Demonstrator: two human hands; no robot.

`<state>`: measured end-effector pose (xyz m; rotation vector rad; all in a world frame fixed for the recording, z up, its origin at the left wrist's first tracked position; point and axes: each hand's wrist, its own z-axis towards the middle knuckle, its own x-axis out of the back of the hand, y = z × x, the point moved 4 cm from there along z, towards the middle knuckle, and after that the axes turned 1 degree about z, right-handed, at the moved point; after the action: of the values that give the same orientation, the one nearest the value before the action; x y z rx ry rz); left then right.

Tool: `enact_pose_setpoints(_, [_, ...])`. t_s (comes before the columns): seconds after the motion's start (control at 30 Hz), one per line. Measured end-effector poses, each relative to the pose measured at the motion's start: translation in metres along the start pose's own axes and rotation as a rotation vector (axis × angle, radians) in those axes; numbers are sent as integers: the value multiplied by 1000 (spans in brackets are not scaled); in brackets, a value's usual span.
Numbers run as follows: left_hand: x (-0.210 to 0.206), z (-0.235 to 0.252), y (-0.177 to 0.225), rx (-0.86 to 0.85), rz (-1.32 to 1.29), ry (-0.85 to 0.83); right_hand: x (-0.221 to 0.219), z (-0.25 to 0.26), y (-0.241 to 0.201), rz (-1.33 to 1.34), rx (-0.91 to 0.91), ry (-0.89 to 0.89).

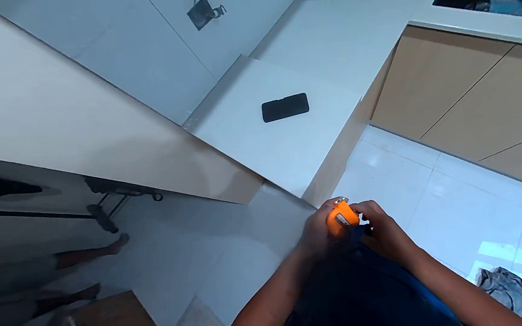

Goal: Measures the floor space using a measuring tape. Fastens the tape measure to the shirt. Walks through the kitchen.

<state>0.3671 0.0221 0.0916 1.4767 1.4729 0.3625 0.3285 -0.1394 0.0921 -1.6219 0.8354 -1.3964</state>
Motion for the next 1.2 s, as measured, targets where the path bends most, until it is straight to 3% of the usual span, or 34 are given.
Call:
enact_pose_setpoints(0.13, [5, 0, 6, 100, -316, 68, 13, -6, 1, -60, 134, 244])
enact_pose_setpoints(0.23, [4, -3, 10, 64, -305, 84, 15, -6, 0, -32, 215, 309])
enact_pose_setpoints(0.47, [-2, -4, 9, 45, -196, 140, 5, 5, 2, 12, 191, 125])
enact_pose_setpoints(0.8, [-13, -13, 10, -38, -52, 200, 0, 9, -20, -121, 209, 59])
enact_pose_setpoints(1.0, [-10, -15, 11, -76, -86, 127, 5, 5, -14, 206, 134, -53])
enact_pose_setpoints(1.2, [-9, -17, 12, -128, -125, 35, 7, 5, -8, 422, 220, -70])
